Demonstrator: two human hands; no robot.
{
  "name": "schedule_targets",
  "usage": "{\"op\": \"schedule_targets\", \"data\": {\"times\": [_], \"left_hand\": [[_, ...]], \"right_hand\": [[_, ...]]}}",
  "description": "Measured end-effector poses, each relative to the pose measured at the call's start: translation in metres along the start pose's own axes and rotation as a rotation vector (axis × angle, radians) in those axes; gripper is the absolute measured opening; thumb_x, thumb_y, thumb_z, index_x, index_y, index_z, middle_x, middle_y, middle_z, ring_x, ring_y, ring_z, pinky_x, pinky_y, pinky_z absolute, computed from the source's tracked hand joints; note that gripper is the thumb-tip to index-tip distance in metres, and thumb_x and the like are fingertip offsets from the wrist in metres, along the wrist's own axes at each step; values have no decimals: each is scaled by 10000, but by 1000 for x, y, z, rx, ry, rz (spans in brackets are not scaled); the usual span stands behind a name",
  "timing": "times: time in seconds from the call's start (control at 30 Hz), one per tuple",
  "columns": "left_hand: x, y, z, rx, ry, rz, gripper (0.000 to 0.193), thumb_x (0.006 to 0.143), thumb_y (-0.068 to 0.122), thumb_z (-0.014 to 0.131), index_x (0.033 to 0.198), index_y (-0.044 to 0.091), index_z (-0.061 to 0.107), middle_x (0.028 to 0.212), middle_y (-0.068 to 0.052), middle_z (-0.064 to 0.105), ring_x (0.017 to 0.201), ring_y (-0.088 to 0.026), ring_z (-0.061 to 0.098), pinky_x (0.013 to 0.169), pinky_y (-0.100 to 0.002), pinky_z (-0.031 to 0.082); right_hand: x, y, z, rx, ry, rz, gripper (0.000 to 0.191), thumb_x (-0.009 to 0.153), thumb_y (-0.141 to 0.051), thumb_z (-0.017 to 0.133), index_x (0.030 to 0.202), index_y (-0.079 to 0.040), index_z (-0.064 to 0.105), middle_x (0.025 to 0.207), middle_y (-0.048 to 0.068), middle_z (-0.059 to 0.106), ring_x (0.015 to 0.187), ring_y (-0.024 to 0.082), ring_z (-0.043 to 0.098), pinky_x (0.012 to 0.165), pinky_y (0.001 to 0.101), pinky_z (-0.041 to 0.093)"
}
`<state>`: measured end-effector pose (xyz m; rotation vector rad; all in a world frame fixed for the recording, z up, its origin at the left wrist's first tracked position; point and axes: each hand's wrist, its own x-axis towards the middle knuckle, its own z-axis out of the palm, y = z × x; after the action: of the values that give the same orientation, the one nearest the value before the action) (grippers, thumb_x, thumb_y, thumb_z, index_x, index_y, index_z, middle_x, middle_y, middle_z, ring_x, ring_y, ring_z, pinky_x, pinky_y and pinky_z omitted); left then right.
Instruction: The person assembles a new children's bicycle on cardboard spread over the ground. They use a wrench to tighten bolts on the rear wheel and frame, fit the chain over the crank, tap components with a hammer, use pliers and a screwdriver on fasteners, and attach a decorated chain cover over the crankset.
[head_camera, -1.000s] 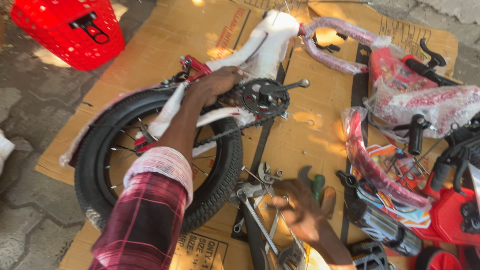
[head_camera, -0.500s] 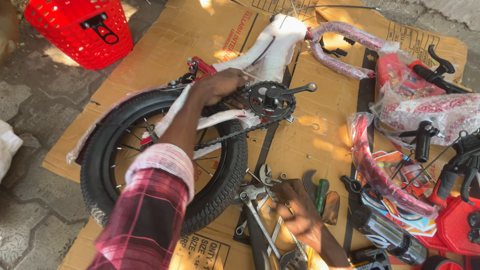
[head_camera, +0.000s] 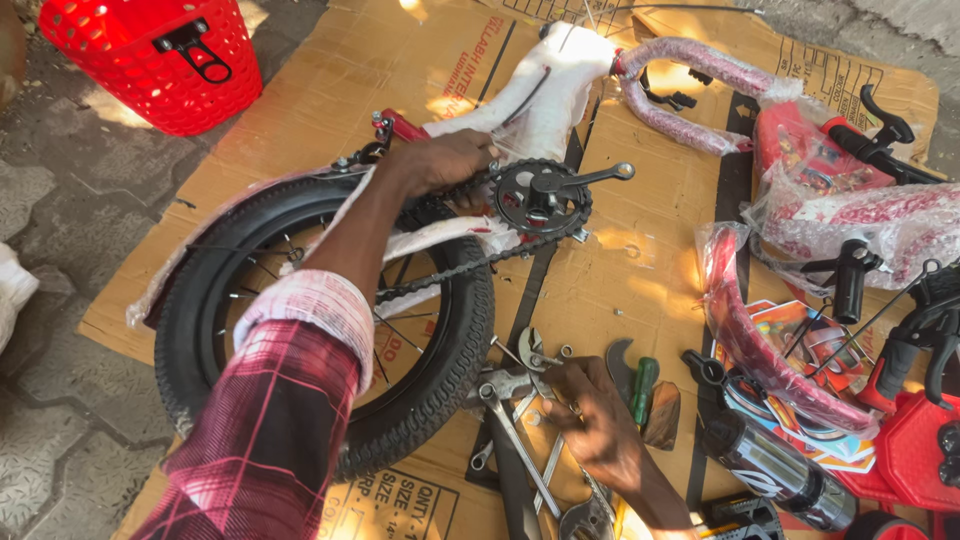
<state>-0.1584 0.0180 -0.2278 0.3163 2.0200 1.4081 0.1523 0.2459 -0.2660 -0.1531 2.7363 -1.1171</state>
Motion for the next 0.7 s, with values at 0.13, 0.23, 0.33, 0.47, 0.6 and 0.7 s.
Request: {"op": "schedule_targets", "data": {"times": [0.13,0.23,0.33,0.47,0.6,0.7], "left_hand": [[2,4,7,298,195,101,479,1065,439,547,1191,0,693,998,-140,752,707,-126,662,642,-306,507],[-3,6,12,162,185,-83,504,1052,435,476,1224,-9,641,886,-211,726,598,-206,670,573,-359,554],[-9,6,9,47,75,82,448,1041,330,469,1229,-39,641,868,-143,734,630,-181,695,577,-349,561],[-8,4,4,39,29,46,387,1004,311,461,1250,37,579,911,-60,743,728,-157,724,655,-341,581],[3,-1,10,246,191,118,485,1067,448,489,1088,-9,649,847,-81,702,748,-176,666,691,-349,500],[9,-6,13,235,333,179,524,1073,485,508,979,-1,683,784,-70,644,714,-183,589,671,-403,472]], "right_hand": [[-3,3,1,80,-47,132,309,880,-114,675,1181,-81,616,1143,87,543,1084,225,650,925,353,550],[-6,15,3,181,-16,25,317,876,-57,614,1192,-68,635,1158,111,533,1104,233,646,909,355,547],[-4,32,-3,405,-90,21,401,779,-44,661,1177,-67,702,1163,103,601,1061,261,646,870,342,552],[11,47,-21,489,338,304,200,917,-87,669,1096,-9,713,1045,152,693,953,253,661,826,354,535],[36,48,-47,-124,511,90,208,942,-110,621,1112,-17,696,1064,184,703,941,320,707,826,392,550],[52,45,-48,-300,482,13,171,923,-106,646,1057,-36,724,1055,188,706,967,372,686,850,432,536]]}}
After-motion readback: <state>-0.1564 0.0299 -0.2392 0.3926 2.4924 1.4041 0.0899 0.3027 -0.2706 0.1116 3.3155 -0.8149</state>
